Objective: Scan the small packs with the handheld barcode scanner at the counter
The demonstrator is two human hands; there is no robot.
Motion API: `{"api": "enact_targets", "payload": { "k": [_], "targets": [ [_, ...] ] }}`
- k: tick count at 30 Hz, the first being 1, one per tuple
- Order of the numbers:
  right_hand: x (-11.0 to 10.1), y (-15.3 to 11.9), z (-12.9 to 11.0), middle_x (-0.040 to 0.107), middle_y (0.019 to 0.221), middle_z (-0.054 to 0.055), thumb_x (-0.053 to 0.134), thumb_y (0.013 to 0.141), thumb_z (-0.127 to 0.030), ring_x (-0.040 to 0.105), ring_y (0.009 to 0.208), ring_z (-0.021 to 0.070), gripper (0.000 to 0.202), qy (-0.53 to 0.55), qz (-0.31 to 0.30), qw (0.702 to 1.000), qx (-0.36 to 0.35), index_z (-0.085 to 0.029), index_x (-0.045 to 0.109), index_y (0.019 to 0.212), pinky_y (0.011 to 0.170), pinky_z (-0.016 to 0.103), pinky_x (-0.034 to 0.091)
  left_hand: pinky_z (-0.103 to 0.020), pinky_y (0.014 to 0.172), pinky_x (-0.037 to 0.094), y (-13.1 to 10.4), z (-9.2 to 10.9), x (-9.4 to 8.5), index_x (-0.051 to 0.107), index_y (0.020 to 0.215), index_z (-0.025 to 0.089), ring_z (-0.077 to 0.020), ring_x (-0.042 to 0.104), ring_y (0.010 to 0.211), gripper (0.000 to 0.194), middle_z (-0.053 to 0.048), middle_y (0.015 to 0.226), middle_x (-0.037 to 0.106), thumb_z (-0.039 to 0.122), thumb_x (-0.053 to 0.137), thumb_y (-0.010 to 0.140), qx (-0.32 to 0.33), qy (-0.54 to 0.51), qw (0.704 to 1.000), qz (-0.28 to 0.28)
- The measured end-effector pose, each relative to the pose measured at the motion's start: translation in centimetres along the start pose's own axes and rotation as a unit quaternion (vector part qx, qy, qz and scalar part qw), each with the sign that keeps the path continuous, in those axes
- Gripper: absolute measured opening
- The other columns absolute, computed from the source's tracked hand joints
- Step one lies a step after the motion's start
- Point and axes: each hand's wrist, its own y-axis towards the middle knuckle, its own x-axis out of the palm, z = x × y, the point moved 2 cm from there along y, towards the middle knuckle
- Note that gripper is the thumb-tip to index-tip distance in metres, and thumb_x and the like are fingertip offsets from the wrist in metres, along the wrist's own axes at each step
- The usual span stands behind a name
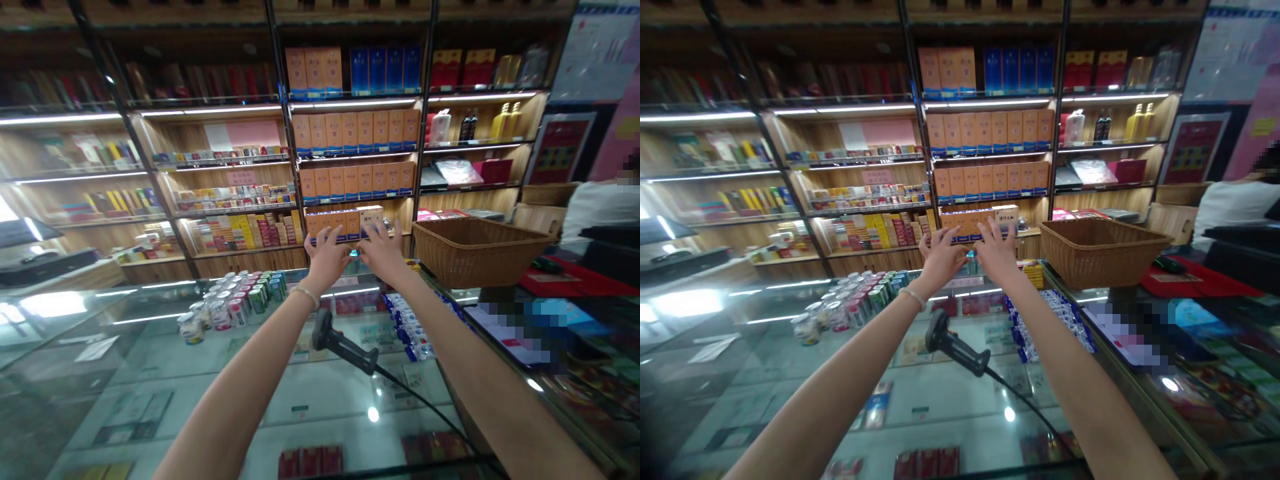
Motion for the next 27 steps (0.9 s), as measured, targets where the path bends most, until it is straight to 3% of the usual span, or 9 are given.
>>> {"api": "enact_targets", "payload": {
  "k": [6,13,17,22,27],
  "targets": [
    [-2.6,-1.3,-3.7,0.042,0.167,0.009,0.056,0.097,-0.022,0.021,0.159,0.0368,0.026,0.012,-0.004,0.999,-0.044,-0.023,0.078,0.11,0.123,0.073,0.0,-0.069,0.125,0.011,-3.5,-1.5,-3.1,0.08,0.104,0.034,-0.034,0.027,0.156,0.017,0.002,0.168,0.04,0.035,0.066,0.095,0.002,-0.002,1.0,0.007],
    [-2.3,-4.2,-7.8,0.04,0.168,0.009,0.058,0.095,-0.025,0.02,0.159,0.036,0.025,0.055,0.024,0.998,-0.027,-0.024,0.075,0.114,0.125,0.071,0.002,-0.066,0.128,0.01,-8.1,-3.6,-4.2,0.078,0.113,0.035,-0.0326,0.029,0.156,0.022,0.0,0.17,0.038,0.037,0.066,0.095,-0.012,-0.017,1.0,0.006],
    [-1.3,-6.1,-9.8,0.039,0.169,0.009,0.055,0.098,-0.027,0.02,0.16,0.035,0.025,0.076,0.029,0.997,-0.01,-0.024,0.073,0.116,0.125,0.07,0.006,-0.064,0.128,0.007,-10.9,-4.6,-3.9,0.078,0.113,0.038,-0.0314,0.03,0.156,0.021,0.002,0.169,0.039,0.037,0.065,0.096,-0.029,-0.016,0.999,0.014],
    [0.2,-7.7,-11.5,0.045,0.165,0.009,0.054,0.1,-0.028,0.028,0.156,0.0322,0.025,0.077,0.067,0.994,-0.039,-0.023,0.071,0.118,0.126,0.065,0.005,-0.065,0.127,0.009,-13.5,-5.7,-2.4,0.077,0.117,0.04,-0.0326,0.032,0.155,0.024,0.0,0.167,0.042,0.037,0.065,0.097,-0.038,-0.036,0.998,0.032],
    [1.4,-8.6,-12.3,0.051,0.161,0.009,0.059,0.099,-0.029,0.034,0.153,0.0301,0.021,0.063,0.121,0.989,-0.062,-0.022,0.07,0.116,0.127,0.059,0.004,-0.066,0.125,0.012,-15.1,-6.3,-1.1,0.077,0.109,0.035,-0.0341,0.042,0.148,0.017,-0.003,0.161,0.052,0.032,0.071,0.093,0.007,-0.037,0.992,0.122]
  ]
}}
